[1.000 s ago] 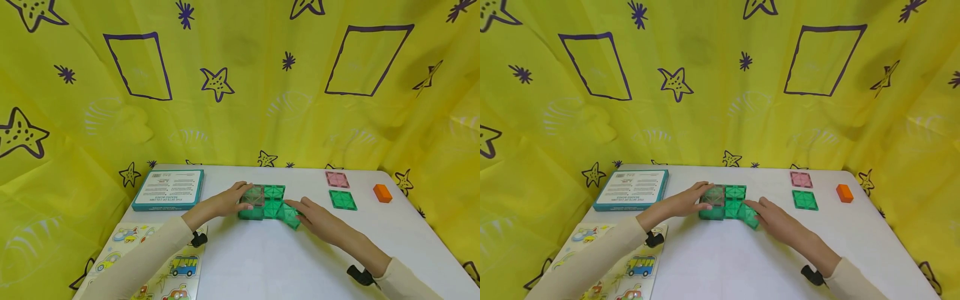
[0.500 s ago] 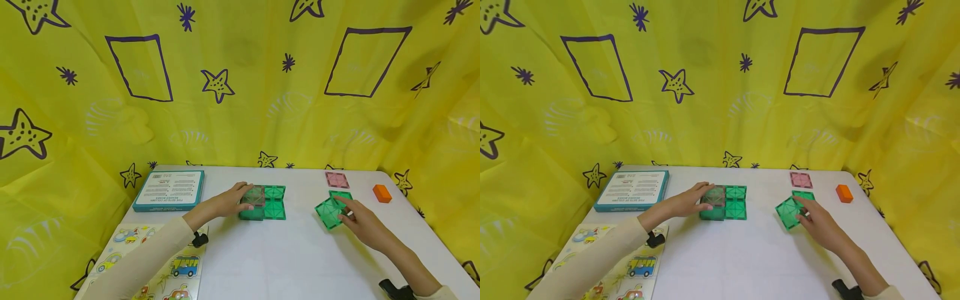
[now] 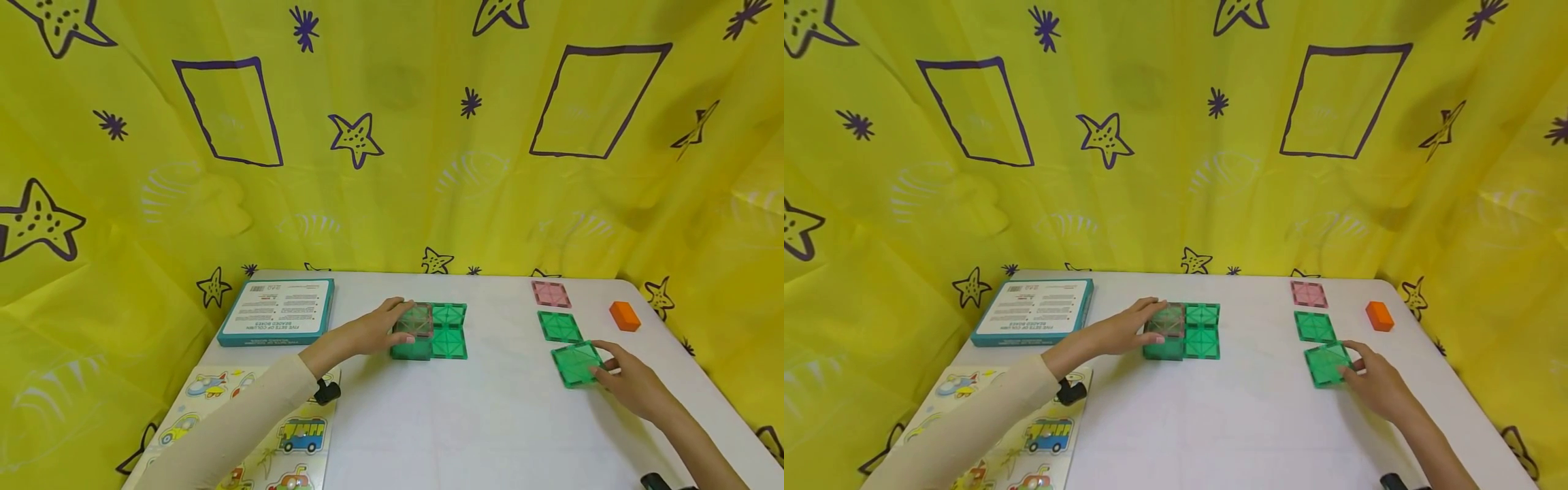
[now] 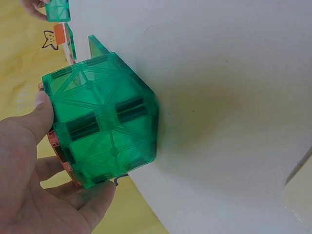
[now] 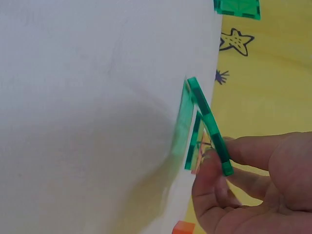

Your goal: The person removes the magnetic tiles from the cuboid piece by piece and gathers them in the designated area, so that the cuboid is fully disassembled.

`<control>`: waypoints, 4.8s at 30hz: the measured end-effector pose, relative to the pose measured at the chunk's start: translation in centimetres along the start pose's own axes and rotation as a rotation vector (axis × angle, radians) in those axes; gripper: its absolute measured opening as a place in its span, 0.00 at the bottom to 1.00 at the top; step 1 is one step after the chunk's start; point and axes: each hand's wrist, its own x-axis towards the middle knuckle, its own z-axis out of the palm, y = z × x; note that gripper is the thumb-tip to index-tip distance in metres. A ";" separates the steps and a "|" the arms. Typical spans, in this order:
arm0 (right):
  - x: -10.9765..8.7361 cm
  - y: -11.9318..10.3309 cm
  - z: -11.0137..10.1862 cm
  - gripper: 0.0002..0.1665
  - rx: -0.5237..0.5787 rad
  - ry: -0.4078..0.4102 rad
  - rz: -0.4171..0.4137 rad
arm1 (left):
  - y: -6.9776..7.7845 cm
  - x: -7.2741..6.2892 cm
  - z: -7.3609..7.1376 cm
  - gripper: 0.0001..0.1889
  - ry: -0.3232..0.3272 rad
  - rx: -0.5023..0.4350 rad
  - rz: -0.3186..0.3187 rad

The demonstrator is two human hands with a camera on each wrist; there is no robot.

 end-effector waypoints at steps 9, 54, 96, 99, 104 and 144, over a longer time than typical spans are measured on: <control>0.1 1.2 0.2 0.33 -0.079 -0.085 0.046 | 0.0 -0.1 -0.1 0.42 -0.004 -0.010 -0.002; 6.5 -8.5 3.7 0.36 -0.159 0.064 -0.325 | 0.0 -0.1 -0.1 0.42 0.001 -0.007 0.010; 12.7 -15.9 8.7 0.26 -0.388 0.144 -0.792 | 0.0 -0.1 -0.3 0.42 -0.017 -0.004 0.001; 12.8 -15.9 8.7 0.26 -0.375 0.136 -0.782 | 0.0 -0.1 -0.4 0.42 -0.019 -0.002 0.004; 12.9 -15.9 8.8 0.24 -0.328 0.119 -0.772 | 0.1 -0.1 -0.4 0.42 -0.024 -0.004 0.002; 11.7 -13.2 5.1 0.26 -0.209 -0.040 -0.518 | -0.2 0.0 -0.5 0.42 -0.024 -0.012 0.010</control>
